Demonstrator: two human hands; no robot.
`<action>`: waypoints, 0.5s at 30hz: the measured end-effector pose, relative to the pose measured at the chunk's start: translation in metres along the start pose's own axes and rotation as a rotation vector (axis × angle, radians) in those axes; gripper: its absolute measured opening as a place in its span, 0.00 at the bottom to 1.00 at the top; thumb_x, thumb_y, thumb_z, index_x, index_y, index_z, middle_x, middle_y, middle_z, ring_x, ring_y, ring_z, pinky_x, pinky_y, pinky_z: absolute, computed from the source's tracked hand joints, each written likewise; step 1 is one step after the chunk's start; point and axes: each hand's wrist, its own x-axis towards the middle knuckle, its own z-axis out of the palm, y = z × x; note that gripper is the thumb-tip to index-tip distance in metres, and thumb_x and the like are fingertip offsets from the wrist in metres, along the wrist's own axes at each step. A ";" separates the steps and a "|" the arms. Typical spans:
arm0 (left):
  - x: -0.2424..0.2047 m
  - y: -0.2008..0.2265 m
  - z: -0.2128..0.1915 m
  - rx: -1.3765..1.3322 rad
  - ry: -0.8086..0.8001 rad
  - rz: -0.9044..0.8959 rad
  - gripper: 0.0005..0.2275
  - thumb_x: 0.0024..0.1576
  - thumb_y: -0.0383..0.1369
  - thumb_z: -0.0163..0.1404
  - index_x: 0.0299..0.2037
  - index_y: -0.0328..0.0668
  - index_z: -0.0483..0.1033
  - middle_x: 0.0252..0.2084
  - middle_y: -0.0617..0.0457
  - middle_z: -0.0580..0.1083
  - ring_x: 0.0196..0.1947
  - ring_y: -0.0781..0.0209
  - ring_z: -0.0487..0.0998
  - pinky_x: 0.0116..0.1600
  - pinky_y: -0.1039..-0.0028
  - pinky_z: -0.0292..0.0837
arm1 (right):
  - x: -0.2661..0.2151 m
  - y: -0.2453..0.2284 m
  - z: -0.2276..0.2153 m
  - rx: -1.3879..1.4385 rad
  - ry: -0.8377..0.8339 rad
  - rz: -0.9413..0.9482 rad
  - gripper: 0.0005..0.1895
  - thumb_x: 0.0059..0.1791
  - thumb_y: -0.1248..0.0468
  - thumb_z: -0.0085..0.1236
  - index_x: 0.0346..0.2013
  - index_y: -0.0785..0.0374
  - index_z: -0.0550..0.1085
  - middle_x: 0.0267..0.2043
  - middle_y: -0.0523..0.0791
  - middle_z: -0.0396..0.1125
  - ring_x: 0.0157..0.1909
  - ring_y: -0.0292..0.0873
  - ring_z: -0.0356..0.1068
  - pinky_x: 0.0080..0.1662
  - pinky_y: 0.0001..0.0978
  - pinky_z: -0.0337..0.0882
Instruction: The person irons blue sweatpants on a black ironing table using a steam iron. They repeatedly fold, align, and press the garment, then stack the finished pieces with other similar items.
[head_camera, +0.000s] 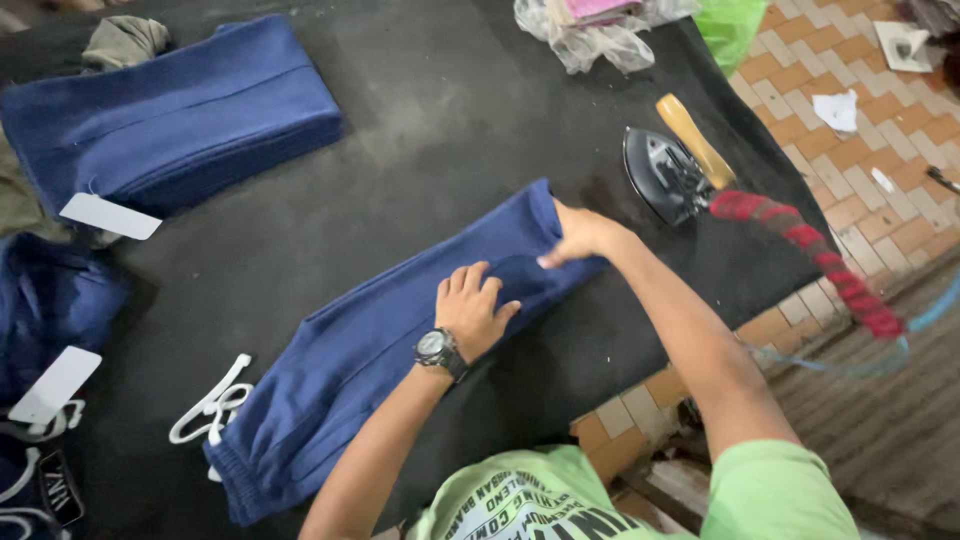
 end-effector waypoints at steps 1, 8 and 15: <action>0.006 0.001 0.007 0.027 0.000 -0.022 0.24 0.52 0.49 0.59 0.51 0.41 0.76 0.65 0.39 0.67 0.65 0.36 0.65 0.64 0.49 0.59 | -0.004 -0.005 -0.004 -0.140 -0.015 0.084 0.68 0.29 0.53 0.80 0.74 0.55 0.45 0.55 0.55 0.70 0.55 0.56 0.71 0.57 0.43 0.70; 0.039 0.003 0.018 0.063 -0.110 -0.028 0.44 0.44 0.65 0.55 0.69 0.50 0.64 0.74 0.40 0.53 0.74 0.32 0.46 0.68 0.30 0.37 | -0.031 -0.032 -0.021 -0.402 -0.005 0.243 0.81 0.27 0.56 0.81 0.77 0.50 0.30 0.50 0.61 0.72 0.52 0.62 0.73 0.56 0.46 0.72; 0.044 -0.010 -0.008 0.068 -0.180 -0.018 0.39 0.51 0.63 0.51 0.67 0.45 0.64 0.73 0.40 0.55 0.73 0.35 0.49 0.69 0.33 0.38 | -0.052 0.004 -0.066 -0.397 0.565 0.216 0.37 0.40 0.51 0.71 0.62 0.52 0.70 0.46 0.52 0.77 0.48 0.55 0.77 0.51 0.45 0.71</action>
